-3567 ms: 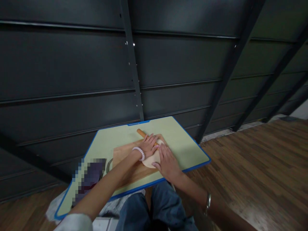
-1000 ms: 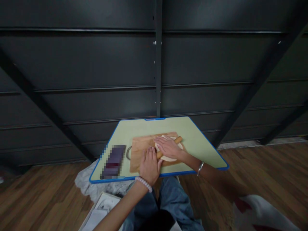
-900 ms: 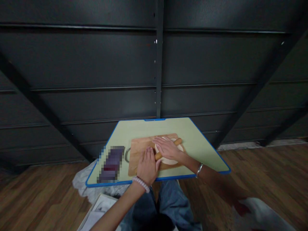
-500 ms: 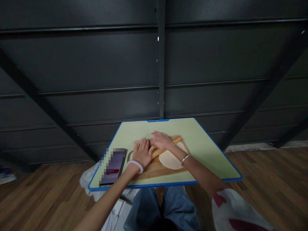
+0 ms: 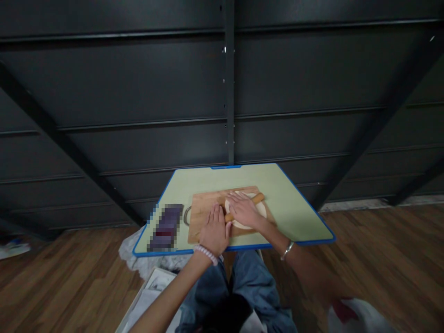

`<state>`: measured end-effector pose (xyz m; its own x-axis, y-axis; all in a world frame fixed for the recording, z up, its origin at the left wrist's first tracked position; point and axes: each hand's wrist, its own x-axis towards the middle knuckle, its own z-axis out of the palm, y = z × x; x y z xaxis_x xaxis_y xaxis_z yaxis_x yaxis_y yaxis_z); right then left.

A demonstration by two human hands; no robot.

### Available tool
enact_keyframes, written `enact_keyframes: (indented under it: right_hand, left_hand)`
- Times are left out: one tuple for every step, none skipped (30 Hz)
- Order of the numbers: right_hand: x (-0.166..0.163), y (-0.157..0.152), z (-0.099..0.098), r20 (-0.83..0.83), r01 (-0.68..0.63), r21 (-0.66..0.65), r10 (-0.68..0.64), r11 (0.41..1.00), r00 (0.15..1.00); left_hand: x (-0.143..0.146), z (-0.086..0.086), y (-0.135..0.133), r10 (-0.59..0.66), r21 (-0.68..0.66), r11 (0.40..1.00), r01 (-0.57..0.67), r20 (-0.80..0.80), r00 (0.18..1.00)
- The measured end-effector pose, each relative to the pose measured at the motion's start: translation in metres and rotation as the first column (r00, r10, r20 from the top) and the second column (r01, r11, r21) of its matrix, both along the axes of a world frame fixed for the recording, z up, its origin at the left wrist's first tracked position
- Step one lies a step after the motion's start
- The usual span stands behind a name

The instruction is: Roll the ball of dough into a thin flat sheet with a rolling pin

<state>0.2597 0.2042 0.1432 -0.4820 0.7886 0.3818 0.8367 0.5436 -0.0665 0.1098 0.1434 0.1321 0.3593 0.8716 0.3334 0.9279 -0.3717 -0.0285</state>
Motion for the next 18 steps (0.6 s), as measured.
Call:
enact_keyframes:
  right_hand:
    - [0.003, -0.008, 0.001, -0.004, -0.004, -0.001, 0.004, 1.0, 1.0]
    - [0.006, -0.016, 0.002, -0.006, -0.011, -0.007, 0.011, 1.0, 1.0]
    - [0.009, -0.024, 0.003, -0.008, -0.017, -0.013, 0.017, 1.0, 1.0]
    - [0.012, -0.033, 0.004, -0.013, -0.022, -0.019, 0.022, 1.0, 1.0]
    - [0.016, -0.041, 0.004, -0.019, -0.028, -0.022, 0.027, 0.999, 0.999]
    - [0.02, -0.049, 0.005, -0.024, -0.035, -0.021, 0.035, 0.999, 0.999]
    - [0.024, -0.057, 0.004, -0.03, -0.041, -0.017, 0.041, 0.999, 0.999]
    - [0.028, -0.065, 0.004, -0.034, -0.043, -0.01, 0.043, 0.999, 0.999]
    - [0.031, -0.073, 0.003, -0.037, -0.041, -0.002, 0.041, 0.999, 0.998]
    - [0.034, -0.08, 0.002, -0.037, -0.036, 0.003, 0.037, 0.999, 0.999]
    - [0.036, -0.087, 0.001, -0.035, -0.028, 0.007, 0.028, 1.0, 0.999]
    - [0.037, -0.094, -0.001, -0.032, -0.016, 0.011, 0.016, 1.0, 0.999]
    - [0.037, -0.099, -0.003, -0.028, -0.002, 0.014, 0.003, 1.0, 1.0]
    - [0.037, -0.104, -0.004, -0.022, 0.015, 0.018, -0.014, 1.0, 1.0]
    - [0.036, -0.108, -0.006, -0.016, 0.036, 0.023, -0.036, 0.999, 0.999]
    - [0.034, -0.112, -0.009, -0.011, 0.06, 0.028, -0.06, 0.998, 0.998]
    - [0.033, -0.115, -0.011, -0.008, 0.081, 0.033, -0.081, 0.996, 0.997]
    - [0.032, -0.116, -0.013, -0.007, 0.097, 0.036, -0.097, 0.995, 0.995]
  left_hand:
    - [0.004, 0.0, -0.008, -0.001, 0.002, 1.0, 0.001, 0.002, 1.0]
    - [0.007, 0.001, -0.015, -0.004, -0.001, 1.0, 0.004, 0.005, 1.0]
    - [0.009, 0.001, -0.022, -0.01, -0.005, 1.0, 0.011, 0.01, 1.0]
    - [0.011, 0.002, -0.028, -0.024, -0.009, 1.0, 0.024, 0.017, 1.0]
    - [0.011, 0.003, -0.033, -0.044, -0.013, 0.999, 0.044, 0.023, 0.999]
    - [0.011, 0.003, -0.038, -0.069, -0.013, 0.997, 0.07, 0.03, 0.997]
    - [0.01, 0.003, -0.042, -0.099, -0.011, 0.995, 0.099, 0.034, 0.995]
    - [0.009, 0.002, -0.046, -0.132, -0.007, 0.991, 0.132, 0.034, 0.991]
    - [0.008, 0.001, -0.05, -0.163, -0.001, 0.987, 0.163, 0.031, 0.986]
    - [0.007, 0.0, -0.053, -0.187, 0.005, 0.982, 0.187, 0.027, 0.982]
    - [0.005, -0.002, -0.055, -0.204, 0.012, 0.979, 0.204, 0.024, 0.979]
    - [0.004, -0.003, -0.058, -0.213, 0.018, 0.977, 0.213, 0.021, 0.977]
    - [0.004, -0.004, -0.06, -0.217, 0.022, 0.976, 0.217, 0.018, 0.976]
    - [0.003, -0.005, -0.061, -0.219, 0.024, 0.976, 0.219, 0.015, 0.976]
    - [0.003, -0.006, -0.062, -0.219, 0.025, 0.976, 0.218, 0.01, 0.976]
    - [0.002, -0.006, -0.062, -0.217, 0.025, 0.976, 0.217, 0.003, 0.976]
    - [0.003, -0.006, -0.062, -0.212, 0.026, 0.977, 0.212, -0.003, 0.977]
    - [0.003, -0.006, -0.061, -0.207, 0.028, 0.978, 0.207, -0.008, 0.978]
